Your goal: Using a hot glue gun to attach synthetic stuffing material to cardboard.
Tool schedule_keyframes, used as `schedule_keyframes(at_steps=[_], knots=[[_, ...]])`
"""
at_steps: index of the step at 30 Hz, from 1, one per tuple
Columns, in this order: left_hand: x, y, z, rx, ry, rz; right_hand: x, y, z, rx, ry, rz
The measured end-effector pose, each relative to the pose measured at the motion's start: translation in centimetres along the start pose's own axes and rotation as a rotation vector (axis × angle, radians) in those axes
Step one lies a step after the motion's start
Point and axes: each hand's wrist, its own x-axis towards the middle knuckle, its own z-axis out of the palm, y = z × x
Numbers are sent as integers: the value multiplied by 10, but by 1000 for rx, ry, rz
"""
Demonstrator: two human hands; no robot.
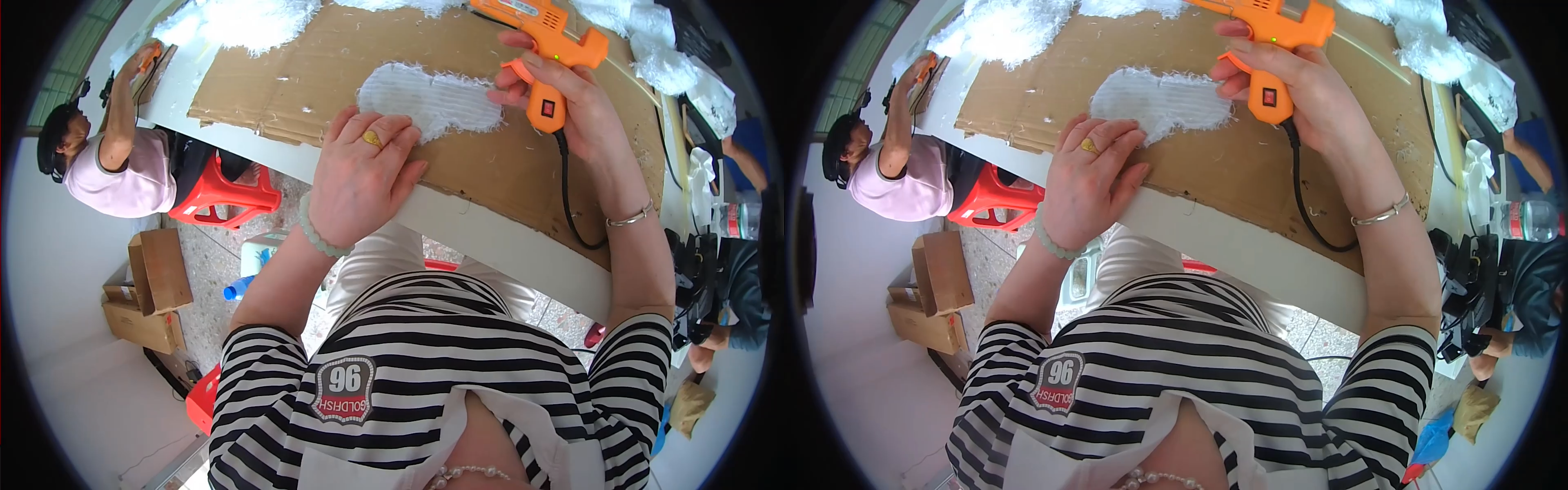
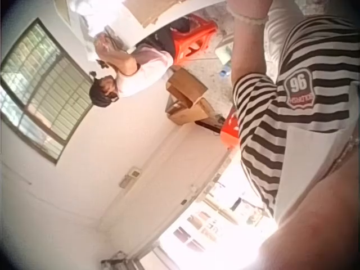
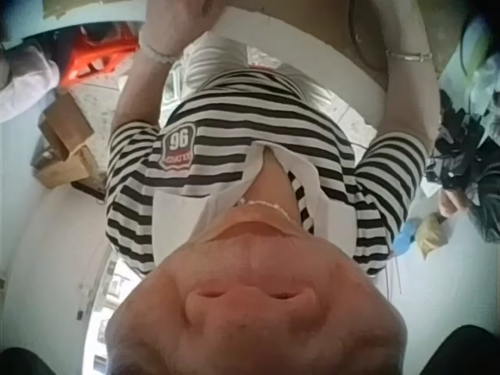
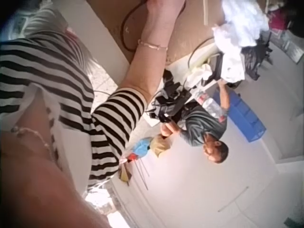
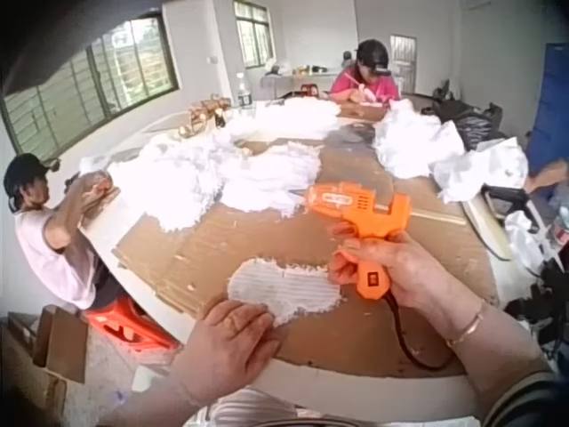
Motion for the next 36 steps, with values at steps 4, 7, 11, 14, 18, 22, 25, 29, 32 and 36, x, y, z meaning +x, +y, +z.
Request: schedule_keyframes(at_steps=[4, 7, 11, 14, 18, 22, 25, 29, 32, 36], knots=[[-2, -1, 1, -28, 26, -27, -6, -17, 1, -153, -78, -14], [-3, -3, 3, -43, 58, -30, -8, -28, 2, -281, -95, -45], [-5, -4, 6, -67, 102, -29, -16, -36, 9, -347, -103, -8], [-7, -6, 8, -89, 122, -39, -19, -35, 17, -404, -130, 53], [-10, -7, 8, -90, 124, -60, -15, -27, 25, -473, -140, 135], [-10, -7, 9, -89, 137, -80, -8, -23, 27, -576, -186, 183], [-10, -7, 10, -83, 137, -87, -4, -19, 28, -649, -158, 194], [-11, -8, 10, -87, 144, -91, -2, -15, 32, -695, -97, 182], [-11, -8, 11, -79, 147, -91, -3, -13, 35, -725, -68, 153], [-11, -7, 12, -73, 153, -92, 2, -11, 35, -809, -87, 162]])
